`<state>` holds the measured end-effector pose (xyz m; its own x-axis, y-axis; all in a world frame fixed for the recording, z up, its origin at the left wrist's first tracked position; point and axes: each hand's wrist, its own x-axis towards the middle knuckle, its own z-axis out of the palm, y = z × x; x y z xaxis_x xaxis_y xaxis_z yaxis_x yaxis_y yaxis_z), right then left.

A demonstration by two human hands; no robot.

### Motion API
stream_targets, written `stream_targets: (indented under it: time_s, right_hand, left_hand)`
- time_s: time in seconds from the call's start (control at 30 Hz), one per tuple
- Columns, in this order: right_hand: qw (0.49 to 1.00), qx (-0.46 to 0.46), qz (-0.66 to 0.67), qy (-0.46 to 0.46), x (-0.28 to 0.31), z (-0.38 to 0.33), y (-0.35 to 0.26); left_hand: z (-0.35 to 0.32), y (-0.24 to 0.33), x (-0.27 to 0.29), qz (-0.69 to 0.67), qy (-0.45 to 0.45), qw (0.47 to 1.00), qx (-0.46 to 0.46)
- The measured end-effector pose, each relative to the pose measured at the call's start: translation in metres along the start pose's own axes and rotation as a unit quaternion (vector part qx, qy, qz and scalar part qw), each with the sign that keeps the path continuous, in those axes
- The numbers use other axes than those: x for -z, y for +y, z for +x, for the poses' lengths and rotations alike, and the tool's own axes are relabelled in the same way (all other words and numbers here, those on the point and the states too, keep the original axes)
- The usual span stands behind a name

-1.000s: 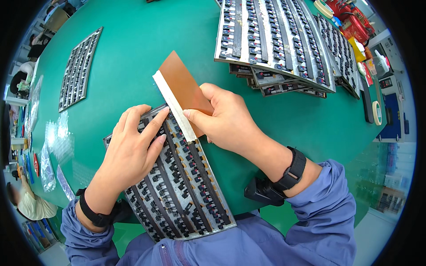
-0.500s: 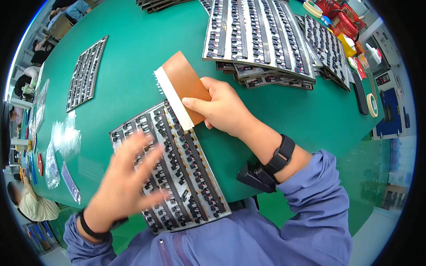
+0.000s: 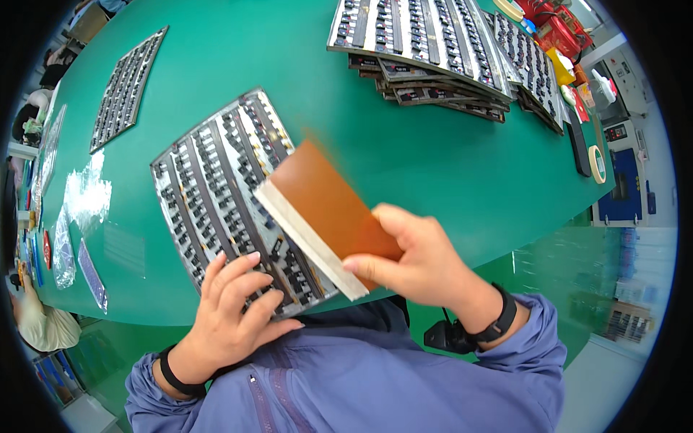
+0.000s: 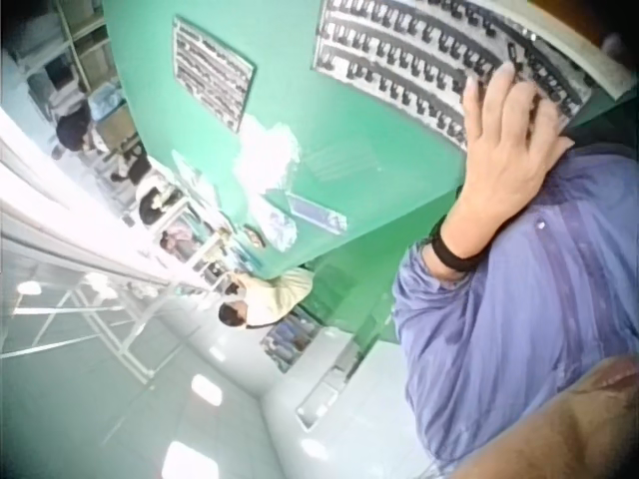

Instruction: Assemble camera module components by applying adhesive or protective layers to trays of lens modules.

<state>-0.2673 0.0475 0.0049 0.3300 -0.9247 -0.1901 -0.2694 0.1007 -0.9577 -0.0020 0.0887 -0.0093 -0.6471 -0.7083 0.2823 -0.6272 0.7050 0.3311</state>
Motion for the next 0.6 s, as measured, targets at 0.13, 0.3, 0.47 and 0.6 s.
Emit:
stream_targets:
  time_s: [0.13,0.3,0.47,0.6]
  right_hand:
    - [0.996,0.053,-0.064,-0.035,-0.002,-0.019,0.005]
    - [0.987,0.087,-0.104,-0.088,-0.001,-0.017,0.011]
    - [0.983,0.105,-0.121,-0.092,-0.001,-0.016,0.014]
    - [0.982,0.117,-0.125,-0.082,-0.004,-0.014,0.018]
  left_hand:
    - [0.002,-0.002,-0.005,-0.019,0.029,0.999,-0.015]
    - [0.000,-0.005,-0.005,-0.017,0.046,0.995,-0.091]
    - [0.001,-0.001,-0.005,-0.032,0.062,0.995,-0.074]
    - [0.003,-0.002,-0.007,-0.030,0.047,0.996,-0.066]
